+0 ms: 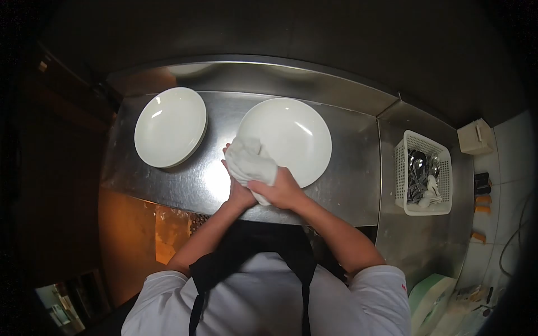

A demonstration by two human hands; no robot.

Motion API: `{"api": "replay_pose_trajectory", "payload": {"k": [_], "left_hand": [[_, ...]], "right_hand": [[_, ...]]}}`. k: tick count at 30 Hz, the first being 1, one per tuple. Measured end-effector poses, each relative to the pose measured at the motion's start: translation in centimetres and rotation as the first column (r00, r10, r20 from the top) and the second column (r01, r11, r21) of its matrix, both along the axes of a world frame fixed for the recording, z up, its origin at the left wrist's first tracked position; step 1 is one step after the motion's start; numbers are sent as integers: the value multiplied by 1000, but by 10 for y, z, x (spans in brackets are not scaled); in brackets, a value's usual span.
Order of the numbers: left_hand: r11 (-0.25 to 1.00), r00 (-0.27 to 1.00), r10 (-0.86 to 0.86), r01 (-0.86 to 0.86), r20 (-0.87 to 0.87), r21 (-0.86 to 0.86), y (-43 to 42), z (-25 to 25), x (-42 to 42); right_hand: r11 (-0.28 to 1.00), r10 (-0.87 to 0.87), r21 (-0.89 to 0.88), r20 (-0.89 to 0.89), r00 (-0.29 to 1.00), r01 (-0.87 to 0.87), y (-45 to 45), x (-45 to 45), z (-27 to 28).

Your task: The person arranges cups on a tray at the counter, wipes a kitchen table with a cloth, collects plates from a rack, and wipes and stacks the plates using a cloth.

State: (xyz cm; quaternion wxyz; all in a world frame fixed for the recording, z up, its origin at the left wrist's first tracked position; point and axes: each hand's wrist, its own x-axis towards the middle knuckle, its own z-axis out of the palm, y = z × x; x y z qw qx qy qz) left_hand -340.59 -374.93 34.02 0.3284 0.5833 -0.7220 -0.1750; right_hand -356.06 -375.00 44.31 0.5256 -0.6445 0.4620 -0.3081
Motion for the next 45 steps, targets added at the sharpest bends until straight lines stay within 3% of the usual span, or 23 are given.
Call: {"api": "replay_pose_trajectory", "payload": {"k": [2,4,5,7,9,11,14,15,17,19,20,22,23,25,27,30,32,33,36,39,41,43,45], "left_hand": [[984,1000,-16,14,-11,-177,-2,12,3],[961,995,-30,54,93,-270,-6,42,5],[952,946,-211,256,246,-166,-13,56,8],[808,683,-560,576,469,125,-33,78,15],[690,542,-662,710,518,138,-39,81,12],[578,416,-738,797,532,179,-45,75,9],[487,367,-736,870,569,69,-44,93,8],[458,358,-747,888,560,43,-46,98,7],[554,519,-791,833,324,17,-48,127,-5],[657,638,-748,750,182,69,-50,150,-13],[706,703,-706,691,84,151,-50,159,-19],[682,682,-731,730,-19,-51,-45,172,-30],[666,664,-744,730,-73,-150,-42,178,-33],[680,641,-733,684,-227,-265,-41,197,-33],[721,577,-690,599,-437,-349,-34,219,-30],[802,732,-595,512,-333,-307,-20,253,-7],[795,782,-581,487,-225,-361,-5,269,6],[770,791,-588,482,-171,-419,3,273,9],[612,780,-625,477,-17,-631,9,264,7],[493,799,-560,535,221,-686,-11,231,10],[577,829,-474,547,297,-607,-18,223,34],[662,871,-428,484,241,-573,-24,212,69],[743,885,-342,460,315,-486,-28,201,105]], "right_hand": [[958,-190,262,265,945,119,15,-32,10],[903,-396,324,368,841,284,41,-88,-6],[839,-542,354,487,685,413,50,-99,11],[930,-325,184,816,479,318,53,-159,-17],[857,-419,170,779,466,486,63,-181,3],[843,-340,115,870,356,525,71,-191,14],[697,-458,163,850,259,699,99,-192,12],[680,-439,-19,791,427,733,107,-189,3],[623,-438,-376,559,704,686,116,-170,-32],[560,-480,-671,215,850,486,116,-140,-61],[535,-515,-772,24,857,343,113,-122,-64],[748,-349,-585,54,936,313,73,-60,-2],[726,-413,-639,-111,904,254,55,-36,4],[494,-496,-824,-4,868,279,29,-31,48],[429,-519,-862,9,855,270,11,-34,87],[423,-398,-804,248,883,417,-23,-46,141],[670,-361,-403,557,748,624,-45,-53,166],[802,-419,-5,708,568,597,-55,-54,181],[997,-29,-2,920,392,77,-122,-41,102],[946,-234,286,928,290,-154,-89,22,47],[915,-276,357,894,354,-187,-60,43,34],[946,-234,316,811,536,-66,-40,41,44],[977,-180,-10,511,840,215,-30,18,66]]}}
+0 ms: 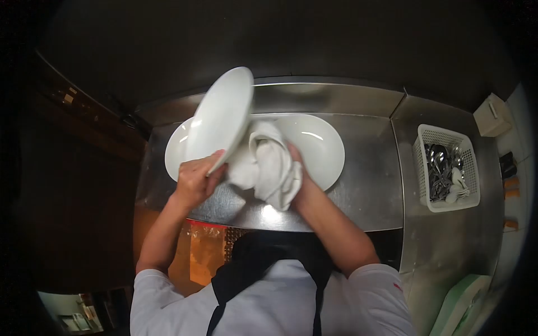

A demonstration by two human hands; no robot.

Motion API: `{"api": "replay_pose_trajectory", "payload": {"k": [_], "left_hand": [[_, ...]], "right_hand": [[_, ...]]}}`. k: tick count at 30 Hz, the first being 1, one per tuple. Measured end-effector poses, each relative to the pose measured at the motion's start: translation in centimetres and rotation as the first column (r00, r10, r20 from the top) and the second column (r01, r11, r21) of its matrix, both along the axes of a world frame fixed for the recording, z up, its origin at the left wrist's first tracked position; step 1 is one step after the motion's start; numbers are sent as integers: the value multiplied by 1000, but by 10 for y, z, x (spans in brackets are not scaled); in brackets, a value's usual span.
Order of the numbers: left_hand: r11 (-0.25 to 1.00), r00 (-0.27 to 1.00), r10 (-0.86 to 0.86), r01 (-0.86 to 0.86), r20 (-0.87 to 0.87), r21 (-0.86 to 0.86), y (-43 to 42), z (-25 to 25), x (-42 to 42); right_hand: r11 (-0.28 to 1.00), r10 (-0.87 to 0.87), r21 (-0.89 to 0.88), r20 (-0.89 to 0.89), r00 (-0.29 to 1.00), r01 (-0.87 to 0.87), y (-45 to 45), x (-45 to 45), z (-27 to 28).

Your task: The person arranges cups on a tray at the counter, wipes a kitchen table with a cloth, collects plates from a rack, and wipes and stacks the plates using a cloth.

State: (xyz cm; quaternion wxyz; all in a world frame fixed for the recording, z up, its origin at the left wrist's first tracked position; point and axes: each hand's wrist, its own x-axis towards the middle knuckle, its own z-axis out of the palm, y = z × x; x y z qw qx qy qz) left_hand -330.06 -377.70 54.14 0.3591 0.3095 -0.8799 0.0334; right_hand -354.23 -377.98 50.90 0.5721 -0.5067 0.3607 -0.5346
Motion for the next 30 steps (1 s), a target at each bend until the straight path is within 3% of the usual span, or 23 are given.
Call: {"api": "replay_pose_trajectory", "payload": {"k": [1,2,4,8,11,15,17,18,20,22,24,25,27,28,29,30], "left_hand": [[997,997,72,-73,40,24,0,-8,15],[989,987,141,-144,80,41,-1,-17,30],[963,957,241,-257,163,86,-2,-35,53],[927,913,300,-347,275,143,-3,-67,82],[906,893,312,-382,324,182,-1,-84,89],[898,883,344,-409,320,163,-2,-97,88],[885,867,361,-434,343,166,-3,-102,88],[869,852,368,-458,372,188,-2,-99,86],[851,831,364,-480,421,212,-3,-101,85],[852,820,342,-477,458,217,-5,-105,87],[799,811,341,-516,475,308,-5,-107,91],[770,811,336,-529,478,356,-4,-107,90],[846,812,407,-508,417,164,-2,-110,82],[863,811,445,-502,379,62,1,-108,78],[865,858,399,-470,323,179,6,-100,62],[922,922,337,-364,191,131,8,-103,42]], "right_hand": [[970,-171,-216,-298,939,108,3,-16,12],[910,-324,-394,-474,819,132,5,-30,21],[777,-564,-621,-618,548,100,7,-52,38],[723,-579,-685,-528,621,91,-2,-67,53],[749,-526,-662,-556,644,40,-4,-69,45],[812,-431,-584,-570,700,25,6,-69,33],[878,-343,-472,-509,789,77,12,-72,26],[920,-277,-375,-424,862,111,16,-74,21],[985,-158,-79,-62,986,152,24,-80,11],[984,-150,141,327,933,109,28,-87,3],[966,-203,246,510,836,84,28,-100,-8],[956,-239,275,519,821,104,29,-109,-17],[934,-305,305,406,861,187,31,-135,-36],[928,-298,296,224,928,226,30,-155,-51],[924,-282,281,34,959,262,29,-176,-65],[908,-266,246,-282,922,338,21,-163,-48]]}}
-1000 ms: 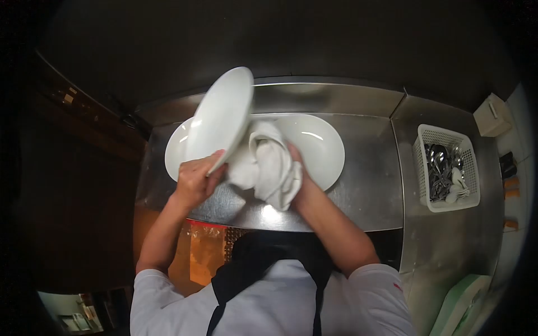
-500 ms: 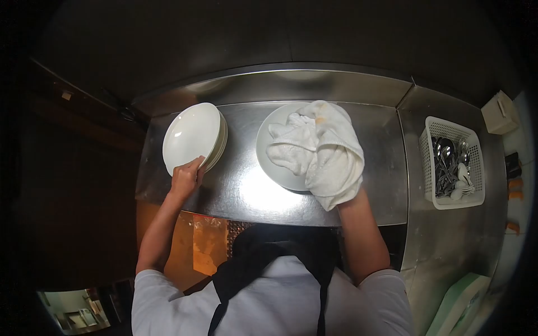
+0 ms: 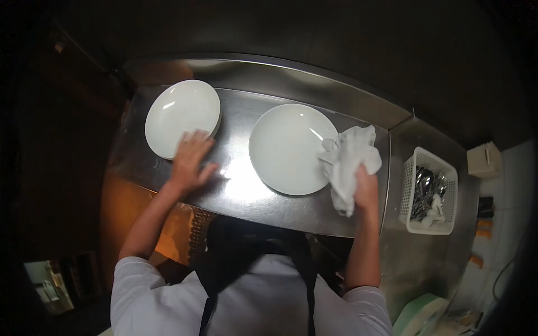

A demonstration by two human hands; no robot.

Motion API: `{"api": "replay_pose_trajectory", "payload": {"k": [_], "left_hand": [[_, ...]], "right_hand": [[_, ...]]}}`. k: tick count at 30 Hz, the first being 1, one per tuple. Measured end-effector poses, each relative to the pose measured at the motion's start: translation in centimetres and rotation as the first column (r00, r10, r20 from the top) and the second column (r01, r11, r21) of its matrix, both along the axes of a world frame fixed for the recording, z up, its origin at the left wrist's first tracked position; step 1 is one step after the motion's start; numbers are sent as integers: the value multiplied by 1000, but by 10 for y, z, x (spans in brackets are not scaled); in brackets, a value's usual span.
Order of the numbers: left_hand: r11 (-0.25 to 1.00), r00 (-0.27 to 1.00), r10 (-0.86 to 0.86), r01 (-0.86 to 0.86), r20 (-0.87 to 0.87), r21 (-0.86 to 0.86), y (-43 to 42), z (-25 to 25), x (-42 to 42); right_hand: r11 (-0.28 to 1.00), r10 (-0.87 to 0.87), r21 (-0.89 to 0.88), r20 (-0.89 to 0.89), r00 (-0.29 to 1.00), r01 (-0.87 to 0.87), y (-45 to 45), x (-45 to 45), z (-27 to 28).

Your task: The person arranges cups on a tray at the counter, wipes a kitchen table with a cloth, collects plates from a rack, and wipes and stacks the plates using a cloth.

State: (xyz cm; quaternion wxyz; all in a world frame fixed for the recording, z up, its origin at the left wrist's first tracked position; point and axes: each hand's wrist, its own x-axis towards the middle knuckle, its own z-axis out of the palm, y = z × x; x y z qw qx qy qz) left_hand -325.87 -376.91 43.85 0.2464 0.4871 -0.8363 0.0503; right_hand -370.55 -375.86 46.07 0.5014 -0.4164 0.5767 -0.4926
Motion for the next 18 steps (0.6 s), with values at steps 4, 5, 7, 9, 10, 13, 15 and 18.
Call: {"api": "replay_pose_trajectory", "payload": {"k": [4,5,7,9,10,13,15,18], "left_hand": [[931,924,-344,359,-167,71,9,-28,-107],[935,927,-312,339,-208,107,10,-34,-126],[918,937,-293,332,-192,217,16,-53,-140],[847,928,-264,353,-261,398,25,-60,-142],[789,920,-216,362,-327,497,31,-62,-141],[891,886,-242,364,-396,269,31,-72,-143],[936,888,-272,334,-371,112,33,-74,-144],[952,916,-233,284,-327,118,34,-60,-147]], "right_hand": [[801,294,-117,-778,556,-587,-47,56,32],[666,405,-8,-836,370,-746,-57,72,37],[488,479,116,-864,154,-865,-70,106,21],[420,580,-2,-769,270,-907,-68,125,-47],[333,508,-37,-835,212,-942,-75,131,-68],[308,453,-44,-872,187,-950,-97,138,-66],[398,393,54,-912,117,-916,-119,137,-58],[429,61,6,-998,22,-903,-146,113,-61]]}}
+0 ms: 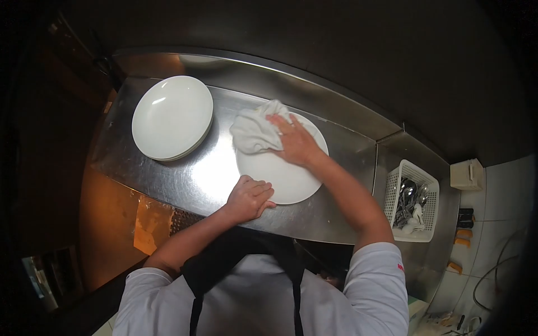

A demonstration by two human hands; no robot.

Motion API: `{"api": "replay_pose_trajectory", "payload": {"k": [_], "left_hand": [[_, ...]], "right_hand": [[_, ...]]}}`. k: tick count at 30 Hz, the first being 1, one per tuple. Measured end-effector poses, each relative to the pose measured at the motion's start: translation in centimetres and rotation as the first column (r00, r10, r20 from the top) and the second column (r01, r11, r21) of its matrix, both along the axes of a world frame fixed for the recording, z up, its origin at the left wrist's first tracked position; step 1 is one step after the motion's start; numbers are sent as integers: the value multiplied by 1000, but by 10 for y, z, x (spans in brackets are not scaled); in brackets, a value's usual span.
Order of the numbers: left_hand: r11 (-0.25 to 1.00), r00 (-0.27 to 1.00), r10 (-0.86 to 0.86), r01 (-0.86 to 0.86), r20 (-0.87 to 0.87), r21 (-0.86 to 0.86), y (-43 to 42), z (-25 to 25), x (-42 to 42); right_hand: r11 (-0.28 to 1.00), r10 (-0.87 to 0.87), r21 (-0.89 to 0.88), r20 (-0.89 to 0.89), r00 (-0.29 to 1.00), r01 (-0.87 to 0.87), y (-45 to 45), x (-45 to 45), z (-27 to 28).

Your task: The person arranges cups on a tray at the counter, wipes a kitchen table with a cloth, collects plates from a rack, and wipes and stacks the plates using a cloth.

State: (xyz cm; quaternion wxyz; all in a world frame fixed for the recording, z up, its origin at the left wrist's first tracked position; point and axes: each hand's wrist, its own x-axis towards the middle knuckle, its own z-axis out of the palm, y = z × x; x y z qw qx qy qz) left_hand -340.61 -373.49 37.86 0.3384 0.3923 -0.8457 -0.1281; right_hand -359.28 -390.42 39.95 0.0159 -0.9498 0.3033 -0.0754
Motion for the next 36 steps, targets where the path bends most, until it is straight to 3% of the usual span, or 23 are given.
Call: {"api": "replay_pose_trajectory", "payload": {"k": [6,7,8,10,11,13,15,16,17,18,19,21,24,27,28,29,30,33,34,35,36], "left_hand": [[997,997,57,-59,-54,-44,1,-6,-4],[997,996,63,-66,-67,-48,1,-9,-4],[996,995,68,-73,-77,-53,2,-11,-4],[999,991,23,-27,-135,-22,-1,-25,-1],[1000,987,-1,-1,-158,-12,-2,-30,0],[992,988,128,-126,-84,26,6,-7,5],[975,976,217,-216,-24,49,7,-10,12],[958,963,266,-259,-42,127,5,-8,14],[932,948,314,-297,-57,206,1,-4,13],[900,930,362,-329,-68,285,-2,-2,13],[892,943,332,-319,14,322,-4,-7,14],[898,940,340,-328,11,294,-6,-14,14],[884,926,378,-366,14,291,-6,-11,15],[860,907,420,-389,-24,329,-9,-30,15],[860,903,427,-393,-37,326,-9,-31,14],[859,899,434,-397,-50,323,-9,-32,14],[867,899,432,-391,-73,310,-8,-28,13],[878,889,450,-423,-88,224,-3,-24,12],[870,875,480,-464,-69,168,-3,-26,10],[858,859,510,-502,-54,110,-5,-26,8],[911,912,397,-405,101,80,-9,-14,10]], "right_hand": [[888,-442,-225,-178,879,401,82,-52,3],[842,-517,37,-232,824,538,103,-42,18],[710,-569,286,-305,763,644,125,-24,34],[699,-629,558,182,756,447,165,-7,31],[528,-765,768,245,595,363,171,5,46],[421,-882,883,345,321,209,156,-24,13],[452,-861,887,408,302,91,133,-33,36],[519,-784,852,446,432,63,115,-29,73],[653,-659,728,408,632,210,89,-31,77],[776,-525,552,299,797,304,68,-32,78],[844,-466,358,123,876,398,57,-31,66],[913,-406,-80,-279,870,400,46,-22,20],[959,-272,103,88,958,263,57,9,-18],[916,-233,381,242,942,129,96,49,-12],[865,-324,455,186,928,211,115,58,-5],[869,-363,438,251,897,229,128,62,-5],[873,-396,422,316,862,246,136,63,-5],[622,-589,781,515,622,-59,148,42,38],[645,-597,759,422,682,95,156,14,41],[572,-716,811,418,559,125,165,-10,43],[501,-813,855,412,411,133,173,-35,45]]}}
